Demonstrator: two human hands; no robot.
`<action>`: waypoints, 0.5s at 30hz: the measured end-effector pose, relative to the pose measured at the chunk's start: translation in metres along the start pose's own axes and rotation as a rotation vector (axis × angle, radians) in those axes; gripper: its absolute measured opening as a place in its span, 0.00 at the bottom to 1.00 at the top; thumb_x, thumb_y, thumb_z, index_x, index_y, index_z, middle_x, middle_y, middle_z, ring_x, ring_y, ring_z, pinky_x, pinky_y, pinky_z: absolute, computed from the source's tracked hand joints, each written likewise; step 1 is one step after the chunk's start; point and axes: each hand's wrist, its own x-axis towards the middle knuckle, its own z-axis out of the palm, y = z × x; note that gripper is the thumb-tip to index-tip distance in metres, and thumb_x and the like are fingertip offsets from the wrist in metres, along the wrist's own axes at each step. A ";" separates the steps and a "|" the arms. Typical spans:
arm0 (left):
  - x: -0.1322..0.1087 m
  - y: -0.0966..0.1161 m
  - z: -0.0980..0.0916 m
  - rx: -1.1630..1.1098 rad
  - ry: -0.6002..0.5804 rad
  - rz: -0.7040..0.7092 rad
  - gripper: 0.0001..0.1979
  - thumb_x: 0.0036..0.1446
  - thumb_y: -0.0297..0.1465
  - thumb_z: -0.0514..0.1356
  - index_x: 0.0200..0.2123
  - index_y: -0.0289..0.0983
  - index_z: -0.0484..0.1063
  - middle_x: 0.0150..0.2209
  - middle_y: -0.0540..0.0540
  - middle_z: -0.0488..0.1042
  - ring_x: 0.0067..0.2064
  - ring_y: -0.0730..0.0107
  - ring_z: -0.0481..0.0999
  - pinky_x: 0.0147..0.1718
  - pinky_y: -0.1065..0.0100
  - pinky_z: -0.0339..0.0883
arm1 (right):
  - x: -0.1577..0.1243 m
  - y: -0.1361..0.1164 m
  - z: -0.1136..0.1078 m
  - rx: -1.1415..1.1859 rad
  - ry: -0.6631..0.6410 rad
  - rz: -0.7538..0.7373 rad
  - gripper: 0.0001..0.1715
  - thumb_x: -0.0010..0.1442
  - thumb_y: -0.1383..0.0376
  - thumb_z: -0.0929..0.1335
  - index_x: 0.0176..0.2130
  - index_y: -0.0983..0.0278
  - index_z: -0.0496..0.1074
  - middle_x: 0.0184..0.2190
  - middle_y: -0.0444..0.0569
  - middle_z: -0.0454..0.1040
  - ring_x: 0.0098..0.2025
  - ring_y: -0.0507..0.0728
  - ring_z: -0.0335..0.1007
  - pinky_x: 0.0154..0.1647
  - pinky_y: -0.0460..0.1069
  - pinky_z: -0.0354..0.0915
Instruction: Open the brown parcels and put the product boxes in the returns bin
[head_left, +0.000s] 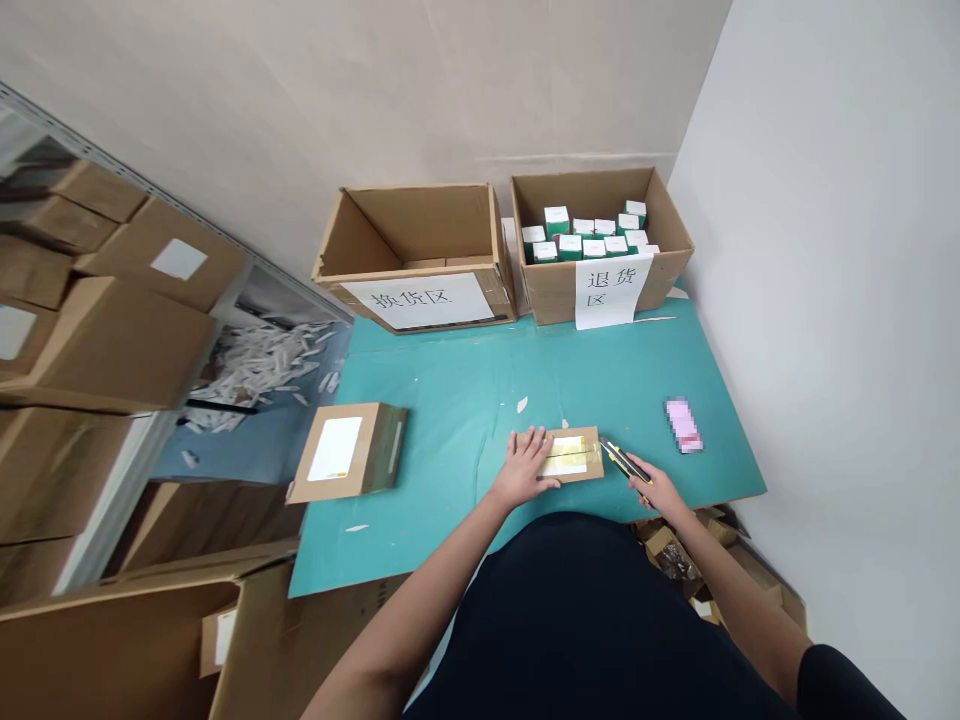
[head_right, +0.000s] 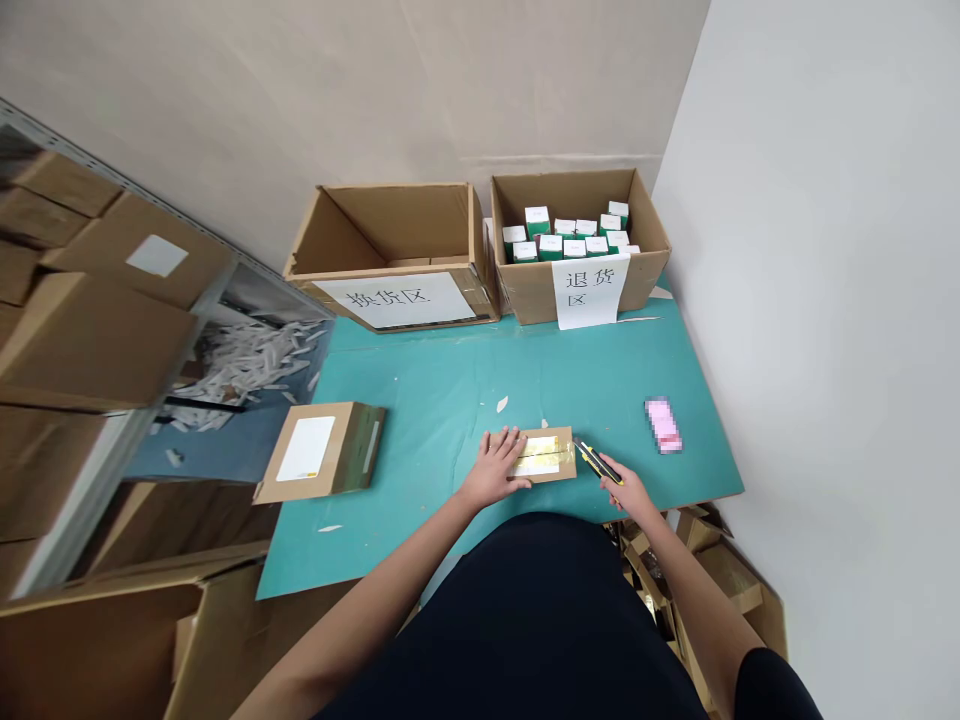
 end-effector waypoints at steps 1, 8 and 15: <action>-0.001 0.000 0.000 0.001 -0.010 0.008 0.51 0.55 0.60 0.59 0.73 0.40 0.49 0.73 0.33 0.50 0.74 0.39 0.43 0.68 0.37 0.30 | -0.001 -0.001 0.000 -0.006 -0.003 0.005 0.42 0.53 0.62 0.70 0.66 0.59 0.65 0.26 0.38 0.74 0.16 0.47 0.63 0.13 0.42 0.56; 0.004 0.005 -0.008 0.023 -0.055 -0.022 0.52 0.52 0.57 0.63 0.72 0.39 0.50 0.73 0.31 0.51 0.73 0.37 0.47 0.68 0.36 0.31 | -0.003 -0.005 -0.001 0.009 -0.044 0.004 0.44 0.54 0.60 0.69 0.68 0.60 0.62 0.26 0.38 0.73 0.16 0.48 0.62 0.12 0.42 0.55; 0.005 0.011 -0.017 0.022 -0.062 -0.035 0.50 0.52 0.55 0.64 0.71 0.37 0.54 0.71 0.30 0.54 0.71 0.37 0.50 0.68 0.37 0.34 | -0.011 0.005 -0.004 -0.007 -0.092 0.003 0.46 0.53 0.57 0.69 0.69 0.59 0.61 0.26 0.38 0.72 0.16 0.47 0.60 0.13 0.43 0.56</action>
